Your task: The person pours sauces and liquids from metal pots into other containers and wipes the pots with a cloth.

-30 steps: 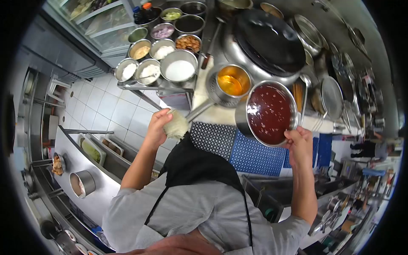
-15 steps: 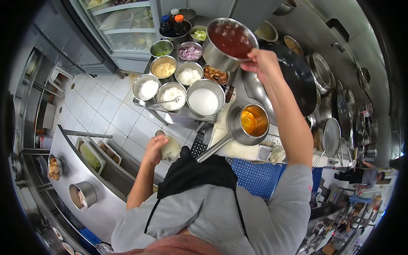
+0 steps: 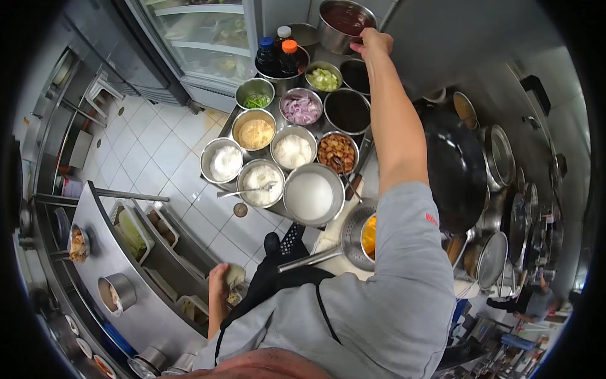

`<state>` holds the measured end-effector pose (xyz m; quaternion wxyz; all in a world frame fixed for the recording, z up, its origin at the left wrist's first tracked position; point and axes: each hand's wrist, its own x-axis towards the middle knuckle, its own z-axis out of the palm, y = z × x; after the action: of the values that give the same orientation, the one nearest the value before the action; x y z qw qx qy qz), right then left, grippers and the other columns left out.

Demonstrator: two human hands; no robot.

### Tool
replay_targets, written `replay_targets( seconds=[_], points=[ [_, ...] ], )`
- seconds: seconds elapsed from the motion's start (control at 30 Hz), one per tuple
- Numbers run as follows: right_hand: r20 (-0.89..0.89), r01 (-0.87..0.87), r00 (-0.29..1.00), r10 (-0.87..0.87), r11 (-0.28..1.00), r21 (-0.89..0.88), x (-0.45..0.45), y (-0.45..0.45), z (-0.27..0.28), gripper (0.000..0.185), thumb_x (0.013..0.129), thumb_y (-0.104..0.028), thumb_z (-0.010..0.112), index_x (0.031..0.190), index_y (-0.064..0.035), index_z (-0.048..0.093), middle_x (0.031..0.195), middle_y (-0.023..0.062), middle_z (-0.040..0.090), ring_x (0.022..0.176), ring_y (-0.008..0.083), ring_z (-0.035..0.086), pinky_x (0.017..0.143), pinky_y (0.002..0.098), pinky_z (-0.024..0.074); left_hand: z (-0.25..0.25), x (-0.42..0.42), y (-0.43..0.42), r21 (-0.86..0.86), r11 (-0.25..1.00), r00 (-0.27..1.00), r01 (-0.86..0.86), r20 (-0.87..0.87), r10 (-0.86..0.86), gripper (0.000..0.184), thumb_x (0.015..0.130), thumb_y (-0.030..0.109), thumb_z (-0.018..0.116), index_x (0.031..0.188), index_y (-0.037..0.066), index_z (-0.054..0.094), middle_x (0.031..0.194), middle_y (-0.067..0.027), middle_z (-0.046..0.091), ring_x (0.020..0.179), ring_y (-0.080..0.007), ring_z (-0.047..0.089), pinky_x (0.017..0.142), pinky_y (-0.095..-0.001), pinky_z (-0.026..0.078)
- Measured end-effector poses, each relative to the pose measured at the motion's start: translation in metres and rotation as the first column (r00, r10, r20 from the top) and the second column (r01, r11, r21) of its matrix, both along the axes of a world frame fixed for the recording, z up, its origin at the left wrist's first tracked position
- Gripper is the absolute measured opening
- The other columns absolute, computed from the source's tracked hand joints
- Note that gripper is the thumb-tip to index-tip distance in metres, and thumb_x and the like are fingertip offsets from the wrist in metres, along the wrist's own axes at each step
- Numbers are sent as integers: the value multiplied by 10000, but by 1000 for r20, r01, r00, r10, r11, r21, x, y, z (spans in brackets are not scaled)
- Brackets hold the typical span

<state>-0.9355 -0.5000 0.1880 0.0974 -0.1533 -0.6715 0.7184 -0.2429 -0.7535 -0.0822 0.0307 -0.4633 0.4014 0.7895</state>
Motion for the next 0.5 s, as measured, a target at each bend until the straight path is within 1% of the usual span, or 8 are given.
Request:
replay_targets(
  seconds=[0.07,0.13,0.23,0.33,0.43,0.47,0.5],
  points=[
    [5,-1,1000,0,1000,18,-27,0,-7,218,764,69,597,953,175,620,952,241,659,724,325,706,562,415,643,-6,11,4,4,997,995,-76,71,76,175,874,191,652,866,18,622,775,-55,626,672,-184,624,619,-327,526],
    [19,8,1000,-9,999,42,-48,2,-15,227,766,67,586,963,177,617,934,238,665,715,325,708,570,409,643,0,21,10,13,985,972,-174,165,169,190,869,194,657,871,7,623,778,-66,631,677,-197,637,623,-351,542],
    [46,-53,998,50,997,51,-73,10,-29,163,770,48,565,914,117,599,889,182,614,723,334,683,630,428,622,-19,43,17,22,967,941,-254,236,242,223,856,210,674,889,-4,621,795,-85,638,692,-226,657,637,-389,561],
    [61,-63,996,58,995,79,-95,17,-48,181,780,38,559,938,111,609,890,178,632,722,318,688,637,420,621,-30,60,19,44,961,930,-273,267,252,263,842,230,692,918,-11,618,813,-98,642,712,-253,667,665,-405,571],
    [69,-72,995,66,994,83,-111,26,-69,181,780,34,561,938,108,609,877,171,632,713,312,685,638,415,621,-37,68,18,53,949,910,-310,307,280,291,847,243,680,951,-21,616,824,-106,641,708,-264,663,664,-401,571],
    [71,-77,995,71,994,83,-116,29,-76,179,780,32,563,936,107,609,872,169,630,708,310,684,639,413,621,-39,70,17,40,951,913,-307,294,282,305,866,248,653,972,-36,619,831,-116,653,706,-269,670,663,-402,574],
    [72,-81,995,75,993,91,-120,31,-81,188,774,33,570,937,116,614,867,175,637,690,307,685,607,401,624,-36,69,17,36,954,913,-296,305,272,305,871,246,642,974,-40,620,832,-123,657,703,-271,672,662,-404,575]
  ],
)
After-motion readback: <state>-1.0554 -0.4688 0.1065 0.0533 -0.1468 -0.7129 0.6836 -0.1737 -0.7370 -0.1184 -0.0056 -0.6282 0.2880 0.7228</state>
